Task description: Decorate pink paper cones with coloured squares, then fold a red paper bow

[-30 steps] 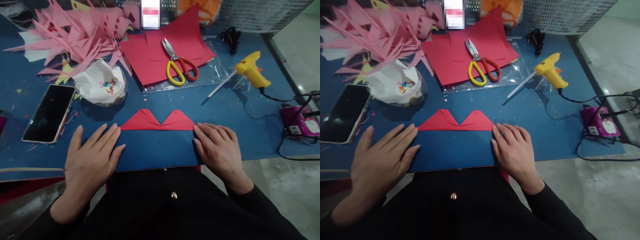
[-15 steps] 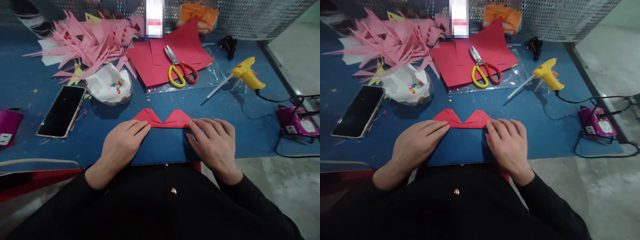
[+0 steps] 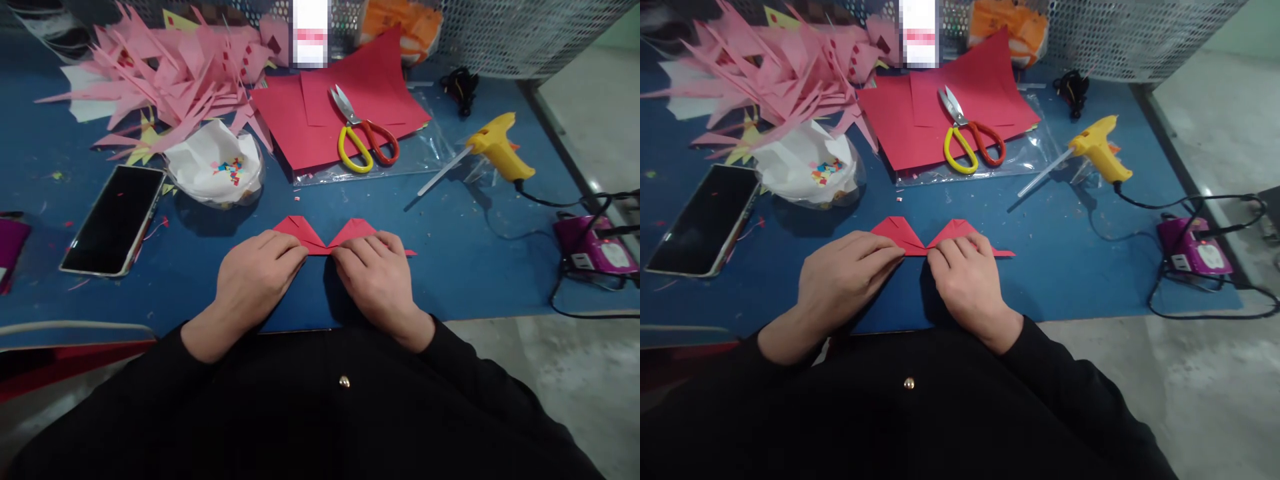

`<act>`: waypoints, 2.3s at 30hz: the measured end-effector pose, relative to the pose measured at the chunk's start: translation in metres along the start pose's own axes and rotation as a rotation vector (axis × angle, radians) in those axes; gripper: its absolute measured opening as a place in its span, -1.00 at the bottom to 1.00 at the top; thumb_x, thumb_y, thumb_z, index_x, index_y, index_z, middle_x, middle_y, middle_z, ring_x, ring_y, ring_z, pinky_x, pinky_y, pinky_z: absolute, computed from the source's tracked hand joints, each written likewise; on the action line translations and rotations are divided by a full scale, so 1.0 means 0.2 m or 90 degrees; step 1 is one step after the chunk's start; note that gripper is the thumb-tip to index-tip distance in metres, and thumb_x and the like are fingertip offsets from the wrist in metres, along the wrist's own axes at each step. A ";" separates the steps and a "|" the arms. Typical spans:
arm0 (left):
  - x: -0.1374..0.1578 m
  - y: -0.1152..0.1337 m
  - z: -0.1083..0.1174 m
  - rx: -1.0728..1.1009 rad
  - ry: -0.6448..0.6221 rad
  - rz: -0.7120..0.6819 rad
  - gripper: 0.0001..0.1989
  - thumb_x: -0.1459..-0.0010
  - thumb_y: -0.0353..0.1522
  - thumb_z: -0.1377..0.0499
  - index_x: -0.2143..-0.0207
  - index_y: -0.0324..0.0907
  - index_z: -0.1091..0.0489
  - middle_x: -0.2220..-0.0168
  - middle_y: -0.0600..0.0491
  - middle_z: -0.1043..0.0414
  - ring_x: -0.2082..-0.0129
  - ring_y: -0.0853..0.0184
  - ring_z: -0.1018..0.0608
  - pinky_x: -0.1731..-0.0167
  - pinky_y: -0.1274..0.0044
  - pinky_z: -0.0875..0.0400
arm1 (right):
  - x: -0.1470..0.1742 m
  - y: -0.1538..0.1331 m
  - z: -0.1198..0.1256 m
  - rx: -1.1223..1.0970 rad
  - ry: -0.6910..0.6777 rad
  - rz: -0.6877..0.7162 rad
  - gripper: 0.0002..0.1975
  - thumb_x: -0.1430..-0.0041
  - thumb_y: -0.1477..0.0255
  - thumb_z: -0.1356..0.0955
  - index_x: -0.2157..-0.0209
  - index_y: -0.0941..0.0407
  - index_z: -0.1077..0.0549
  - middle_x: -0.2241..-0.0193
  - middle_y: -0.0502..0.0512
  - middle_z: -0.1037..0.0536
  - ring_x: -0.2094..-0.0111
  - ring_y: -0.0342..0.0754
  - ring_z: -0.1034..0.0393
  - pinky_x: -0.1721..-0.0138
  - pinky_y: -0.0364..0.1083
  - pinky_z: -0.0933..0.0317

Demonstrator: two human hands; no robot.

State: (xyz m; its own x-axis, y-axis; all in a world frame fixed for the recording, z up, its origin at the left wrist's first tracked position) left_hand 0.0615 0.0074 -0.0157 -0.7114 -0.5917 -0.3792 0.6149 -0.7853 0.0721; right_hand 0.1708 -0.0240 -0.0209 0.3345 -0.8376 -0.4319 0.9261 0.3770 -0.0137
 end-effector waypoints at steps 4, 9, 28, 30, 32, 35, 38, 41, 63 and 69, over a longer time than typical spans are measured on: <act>-0.02 -0.01 -0.01 0.016 -0.014 0.027 -0.73 -0.40 -0.36 -0.06 0.26 -0.16 -0.55 0.26 0.01 -0.61 0.27 0.22 -0.57 0.34 0.41 -0.39 | 0.00 0.05 -0.03 -0.051 -0.032 -0.055 -0.79 -0.37 0.53 -0.29 0.29 0.10 -0.55 0.33 0.04 -0.62 0.30 -0.04 -0.38 0.09 -0.02 -0.06; -0.04 -0.01 -0.03 0.040 -0.025 0.057 -0.75 -0.39 -0.34 -0.07 0.28 -0.17 -0.52 0.28 0.00 -0.57 0.28 0.23 -0.53 0.30 0.41 -0.38 | 0.00 0.10 -0.04 -0.105 -0.028 -0.130 -0.78 -0.38 0.47 -0.28 0.31 0.09 -0.55 0.35 0.05 -0.57 0.28 -0.02 -0.37 0.16 -0.03 -0.06; -0.09 -0.09 -0.08 0.101 -0.069 0.167 -0.76 -0.32 -0.26 -0.16 0.40 -0.12 -0.47 0.34 0.02 -0.53 0.30 0.19 -0.48 0.32 0.36 -0.27 | -0.02 0.14 -0.08 -0.169 -0.064 -0.244 -0.82 -0.34 0.43 -0.33 0.36 0.11 -0.52 0.35 0.08 -0.56 0.27 0.02 -0.40 0.13 0.00 -0.05; -0.09 -0.10 -0.09 0.112 -0.076 0.186 -0.77 -0.31 -0.27 -0.17 0.41 -0.13 -0.47 0.35 0.02 -0.52 0.30 0.20 -0.47 0.31 0.36 -0.27 | -0.02 0.15 -0.08 -0.174 -0.068 -0.251 -0.83 -0.34 0.44 -0.32 0.34 0.11 -0.51 0.34 0.08 -0.56 0.26 0.02 -0.39 0.13 0.00 -0.04; -0.09 -0.10 -0.10 0.123 -0.087 0.202 -0.78 -0.30 -0.28 -0.18 0.41 -0.14 -0.48 0.35 0.01 -0.51 0.31 0.20 -0.47 0.29 0.37 -0.27 | -0.02 0.15 -0.08 -0.179 -0.074 -0.257 -0.85 -0.33 0.45 -0.32 0.33 0.11 -0.51 0.33 0.08 -0.56 0.25 0.02 -0.39 0.13 0.00 -0.04; -0.09 -0.11 -0.10 0.129 -0.094 0.219 -0.80 -0.28 -0.30 -0.20 0.41 -0.15 -0.49 0.35 0.01 -0.50 0.30 0.21 -0.47 0.28 0.37 -0.27 | -0.01 0.15 -0.09 -0.176 -0.084 -0.260 -0.86 -0.32 0.45 -0.32 0.33 0.11 -0.51 0.32 0.08 -0.56 0.25 0.03 -0.38 0.11 0.01 -0.04; -0.09 -0.11 -0.10 0.125 -0.095 0.222 -0.80 -0.27 -0.30 -0.20 0.41 -0.16 -0.48 0.35 0.02 -0.50 0.30 0.22 -0.46 0.27 0.39 -0.27 | -0.01 0.15 -0.09 -0.161 -0.084 -0.253 -0.86 -0.33 0.45 -0.32 0.31 0.11 -0.51 0.31 0.09 -0.56 0.25 0.03 -0.38 0.12 0.01 -0.04; -0.09 -0.10 -0.11 0.124 -0.089 0.215 -0.79 -0.29 -0.30 -0.19 0.40 -0.16 -0.48 0.35 0.02 -0.51 0.30 0.23 -0.47 0.27 0.39 -0.29 | -0.01 0.14 -0.09 -0.149 -0.072 -0.240 -0.85 -0.34 0.44 -0.31 0.30 0.11 -0.51 0.31 0.09 -0.56 0.25 0.03 -0.38 0.12 0.01 -0.05; 0.06 0.16 -0.05 -0.064 -0.091 -0.081 -0.59 -0.38 -0.29 -0.08 -0.08 -0.45 -0.45 0.06 -0.28 -0.55 0.12 0.01 -0.57 0.14 0.23 -0.51 | 0.16 -0.04 0.02 0.014 -0.098 0.012 -0.59 -0.44 0.35 -0.22 -0.13 0.33 -0.44 -0.08 0.28 -0.56 -0.06 0.12 -0.39 -0.09 0.10 -0.18; 0.18 0.02 0.04 -0.110 -0.047 0.003 -0.61 -0.36 -0.28 -0.12 -0.06 -0.42 -0.46 -0.03 -0.27 -0.55 -0.02 -0.04 -0.57 -0.07 0.14 -0.40 | 0.24 0.09 0.04 0.049 -0.100 -0.071 -0.59 -0.43 0.35 -0.23 -0.13 0.30 -0.45 -0.12 0.26 -0.54 -0.12 0.15 -0.39 -0.15 0.13 -0.14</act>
State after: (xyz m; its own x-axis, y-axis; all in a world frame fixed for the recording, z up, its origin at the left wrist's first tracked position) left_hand 0.0350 -0.0187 -0.0222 -0.7280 -0.6118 -0.3093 0.6627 -0.7436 -0.0890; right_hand 0.2060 -0.0611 -0.0344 0.2467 -0.9260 -0.2857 0.9675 0.2521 0.0183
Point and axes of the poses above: each hand's wrist, its own x-axis away from the middle knuckle, its own z-axis out of the back of the hand, y = z × x, the point moved 9 cm from there along -x, towards the middle knuckle
